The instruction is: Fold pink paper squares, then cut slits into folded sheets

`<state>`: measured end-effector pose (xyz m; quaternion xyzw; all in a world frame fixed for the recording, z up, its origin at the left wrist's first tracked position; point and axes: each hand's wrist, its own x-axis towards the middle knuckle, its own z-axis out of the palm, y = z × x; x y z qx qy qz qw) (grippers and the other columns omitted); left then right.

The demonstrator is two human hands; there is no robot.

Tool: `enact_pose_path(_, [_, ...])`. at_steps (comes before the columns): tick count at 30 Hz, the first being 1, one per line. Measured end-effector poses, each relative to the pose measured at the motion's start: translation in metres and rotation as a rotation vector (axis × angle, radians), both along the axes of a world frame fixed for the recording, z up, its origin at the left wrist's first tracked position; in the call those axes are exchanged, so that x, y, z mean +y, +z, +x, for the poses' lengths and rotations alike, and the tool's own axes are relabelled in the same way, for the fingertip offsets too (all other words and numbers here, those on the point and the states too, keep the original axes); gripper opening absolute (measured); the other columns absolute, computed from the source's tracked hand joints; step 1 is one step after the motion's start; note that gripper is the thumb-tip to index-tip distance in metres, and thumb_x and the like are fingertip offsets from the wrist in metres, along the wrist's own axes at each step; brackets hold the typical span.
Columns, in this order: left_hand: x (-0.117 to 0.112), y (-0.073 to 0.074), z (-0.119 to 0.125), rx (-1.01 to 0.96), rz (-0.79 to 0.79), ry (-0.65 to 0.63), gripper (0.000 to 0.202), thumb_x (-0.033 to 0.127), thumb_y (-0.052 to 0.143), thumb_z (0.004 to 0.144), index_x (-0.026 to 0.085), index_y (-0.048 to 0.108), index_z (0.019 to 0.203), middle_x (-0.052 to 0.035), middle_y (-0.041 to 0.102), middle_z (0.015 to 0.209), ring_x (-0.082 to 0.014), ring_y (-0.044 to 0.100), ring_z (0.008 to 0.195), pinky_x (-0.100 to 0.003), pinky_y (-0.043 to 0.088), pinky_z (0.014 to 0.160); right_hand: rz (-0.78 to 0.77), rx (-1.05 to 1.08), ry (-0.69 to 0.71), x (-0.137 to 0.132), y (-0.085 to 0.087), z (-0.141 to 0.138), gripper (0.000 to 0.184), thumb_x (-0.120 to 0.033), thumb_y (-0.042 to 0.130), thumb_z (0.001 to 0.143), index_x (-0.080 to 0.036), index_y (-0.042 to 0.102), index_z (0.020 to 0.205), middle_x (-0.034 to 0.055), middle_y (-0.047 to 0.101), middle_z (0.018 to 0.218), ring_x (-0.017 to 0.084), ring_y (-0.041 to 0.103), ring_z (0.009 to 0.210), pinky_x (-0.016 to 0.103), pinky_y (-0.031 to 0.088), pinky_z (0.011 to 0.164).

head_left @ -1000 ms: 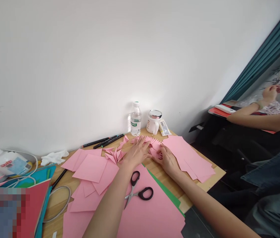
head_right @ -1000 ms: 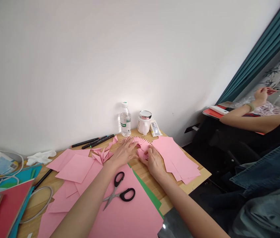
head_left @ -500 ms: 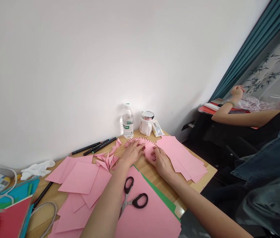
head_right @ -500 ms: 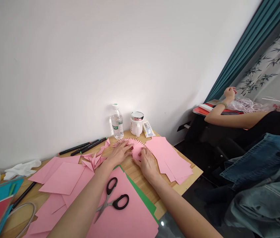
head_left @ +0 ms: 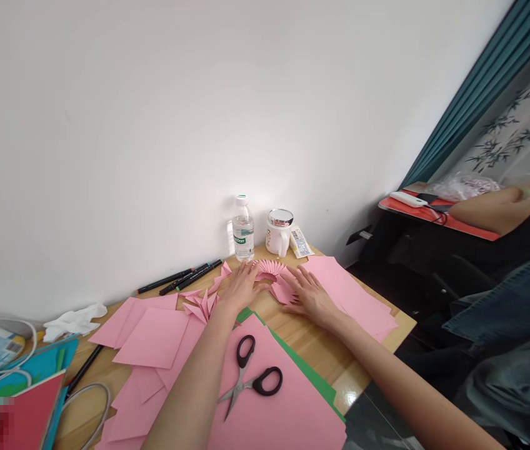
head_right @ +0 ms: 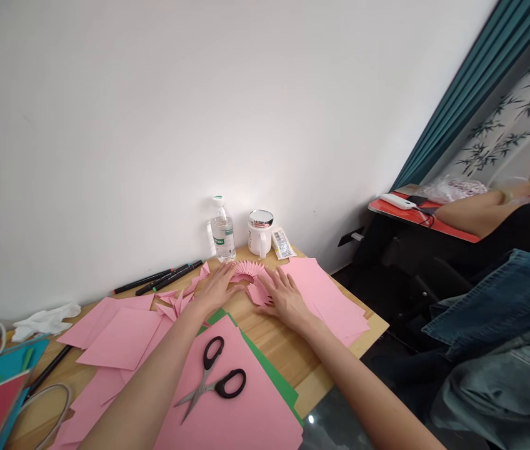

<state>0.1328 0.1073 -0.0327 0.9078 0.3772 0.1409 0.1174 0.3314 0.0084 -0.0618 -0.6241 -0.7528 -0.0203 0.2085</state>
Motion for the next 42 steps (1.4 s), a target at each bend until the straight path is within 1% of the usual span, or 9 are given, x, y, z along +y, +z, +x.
enact_pose_path(3, [0.001,-0.004,0.0,-0.013,-0.007,-0.013,0.052,0.045,0.043,0.084,0.022,0.039,0.131,-0.0083,0.039,0.14,-0.021,0.03,0.132,-0.039,0.026,0.106,-0.029,0.007,0.159,0.01,0.0,0.001,0.073,-0.046,0.051,0.082,-0.025,0.015,0.142,0.008,0.019,0.149,0.03,0.009,0.137,0.05,0.026,0.106])
enact_pose_path(5, [0.002,-0.009,0.002,-0.026,-0.005,-0.018,0.047,0.042,0.042,0.086,0.022,0.042,0.128,-0.0079,0.041,0.139,-0.0194,0.032,0.131,-0.038,0.025,0.107,-0.048,0.024,0.173,0.016,-0.003,-0.001,0.065,-0.041,0.044,0.087,-0.023,0.016,0.142,0.0083,0.017,0.149,0.029,0.009,0.137,0.049,0.024,0.107])
enact_pose_path(8, [0.002,-0.016,0.007,-0.047,-0.003,-0.009,0.044,0.037,0.037,0.088,0.018,0.044,0.127,-0.0103,0.042,0.138,-0.0188,0.033,0.13,-0.037,0.025,0.107,-0.037,0.049,0.139,0.023,-0.012,-0.005,0.057,-0.035,0.038,0.089,-0.022,0.02,0.142,0.0093,0.019,0.149,0.028,0.013,0.137,0.05,0.023,0.108])
enact_pose_path(12, [0.002,-0.02,0.01,-0.068,-0.001,0.002,0.047,0.038,0.036,0.088,0.014,0.044,0.128,-0.014,0.042,0.137,-0.0209,0.033,0.13,-0.039,0.026,0.106,0.024,0.102,0.156,0.025,-0.018,-0.006,0.058,-0.032,0.041,0.088,-0.018,0.022,0.141,0.011,0.022,0.147,0.026,0.017,0.136,0.049,0.024,0.109])
enact_pose_path(16, [0.001,-0.018,0.014,-0.098,0.007,0.01,0.049,0.039,0.04,0.087,0.012,0.046,0.127,-0.0164,0.043,0.136,-0.0235,0.034,0.129,-0.04,0.027,0.105,0.025,0.164,0.174,0.025,-0.016,-0.005,0.058,-0.032,0.042,0.087,-0.015,0.025,0.14,0.0135,0.025,0.146,0.027,0.021,0.135,0.048,0.025,0.109])
enact_pose_path(26, [-0.006,-0.01,0.025,-0.183,0.036,0.124,0.036,0.036,0.045,0.085,0.016,0.058,0.111,-0.0131,0.056,0.121,-0.0231,0.047,0.117,-0.036,0.036,0.097,0.011,0.256,0.178,0.025,-0.013,-0.004,0.064,-0.035,0.051,0.082,-0.016,0.029,0.139,0.0131,0.026,0.145,0.028,0.025,0.134,0.048,0.028,0.108])
enact_pose_path(32, [-0.011,-0.012,0.032,-0.173,0.065,0.176,0.036,0.038,0.047,0.084,0.014,0.057,0.109,-0.0139,0.055,0.119,-0.0245,0.047,0.115,-0.04,0.034,0.098,-0.021,0.293,0.177,0.029,-0.015,-0.005,0.068,-0.033,0.056,0.078,-0.014,0.029,0.138,0.0142,0.027,0.145,0.028,0.022,0.135,0.048,0.026,0.109])
enact_pose_path(38, [-0.012,-0.011,0.038,-0.129,0.08,0.226,0.031,0.038,0.048,0.083,0.014,0.059,0.1,-0.014,0.059,0.106,-0.0254,0.051,0.107,-0.042,0.035,0.094,-0.022,0.314,0.14,0.029,-0.011,-0.01,0.064,-0.036,0.056,0.078,-0.013,0.035,0.134,0.0165,0.033,0.141,0.027,0.027,0.133,0.046,0.027,0.109])
enact_pose_path(42, [-0.012,-0.009,0.039,-0.106,0.081,0.239,0.033,0.039,0.043,0.086,0.014,0.06,0.098,-0.0146,0.06,0.104,-0.0257,0.052,0.106,-0.042,0.035,0.094,0.01,0.29,0.098,0.029,-0.012,-0.017,0.062,-0.038,0.053,0.08,-0.012,0.035,0.134,0.0178,0.035,0.14,0.027,0.026,0.133,0.047,0.027,0.109])
